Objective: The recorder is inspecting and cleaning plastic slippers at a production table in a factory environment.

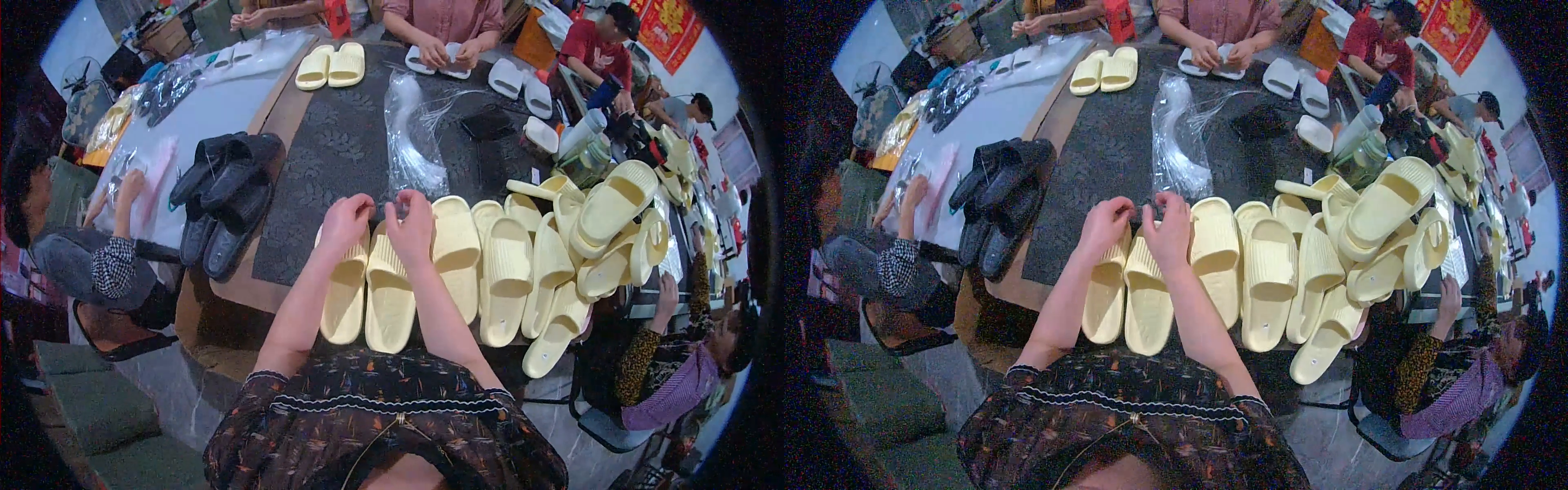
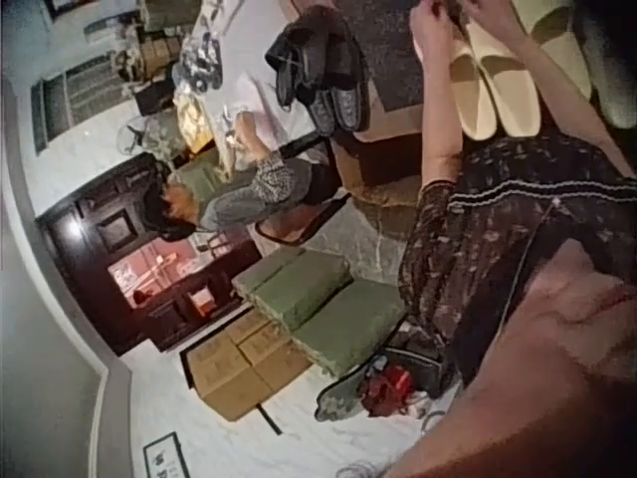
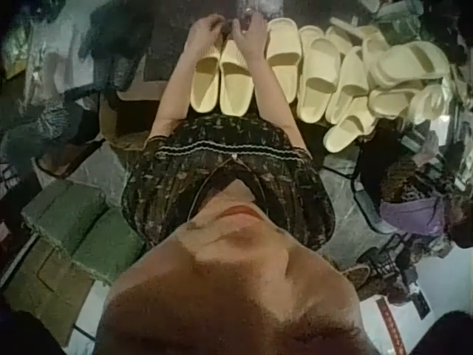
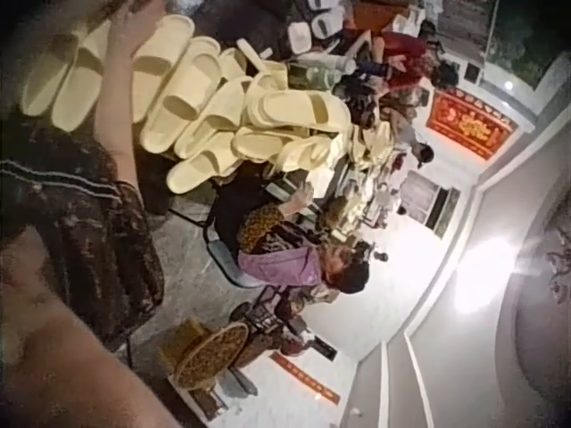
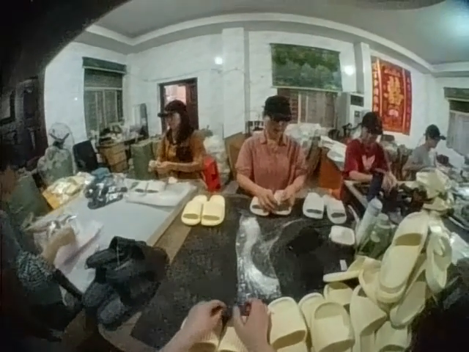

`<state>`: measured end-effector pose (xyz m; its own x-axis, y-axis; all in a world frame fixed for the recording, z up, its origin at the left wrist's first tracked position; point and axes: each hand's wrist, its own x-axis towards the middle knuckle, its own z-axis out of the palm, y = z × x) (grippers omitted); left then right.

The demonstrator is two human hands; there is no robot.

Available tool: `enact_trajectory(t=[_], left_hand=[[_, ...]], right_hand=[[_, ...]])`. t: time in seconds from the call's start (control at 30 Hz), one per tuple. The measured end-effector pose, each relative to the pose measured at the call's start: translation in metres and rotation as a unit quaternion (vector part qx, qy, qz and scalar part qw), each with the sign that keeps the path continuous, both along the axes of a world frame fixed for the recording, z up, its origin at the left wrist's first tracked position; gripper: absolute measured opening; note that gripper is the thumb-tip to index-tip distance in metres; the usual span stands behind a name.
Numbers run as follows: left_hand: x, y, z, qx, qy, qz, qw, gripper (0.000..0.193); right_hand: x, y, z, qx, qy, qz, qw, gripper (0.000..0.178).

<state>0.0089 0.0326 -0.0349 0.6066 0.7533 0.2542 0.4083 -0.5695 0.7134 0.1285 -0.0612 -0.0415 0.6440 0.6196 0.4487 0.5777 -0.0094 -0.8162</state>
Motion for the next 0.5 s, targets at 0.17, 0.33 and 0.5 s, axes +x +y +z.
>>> enact_trajectory(t=[0.17,0.33,0.5], left_hand=[[-0.001,-0.012,-0.003,-0.024,-0.095,0.009,0.995,0.011],[-0.003,-0.012,-0.005,0.011,-0.082,-0.011,0.997,0.014],[-0.007,-0.012,-0.003,-0.003,-0.043,-0.034,0.999,0.016]], right_hand=[[0.001,-0.002,0.008,0.020,-0.142,0.053,0.988,0.028],[0.001,-0.005,-0.002,-0.030,-0.114,0.044,0.992,0.009],[0.002,-0.003,-0.003,0.023,-0.095,-0.049,0.994,0.007]])
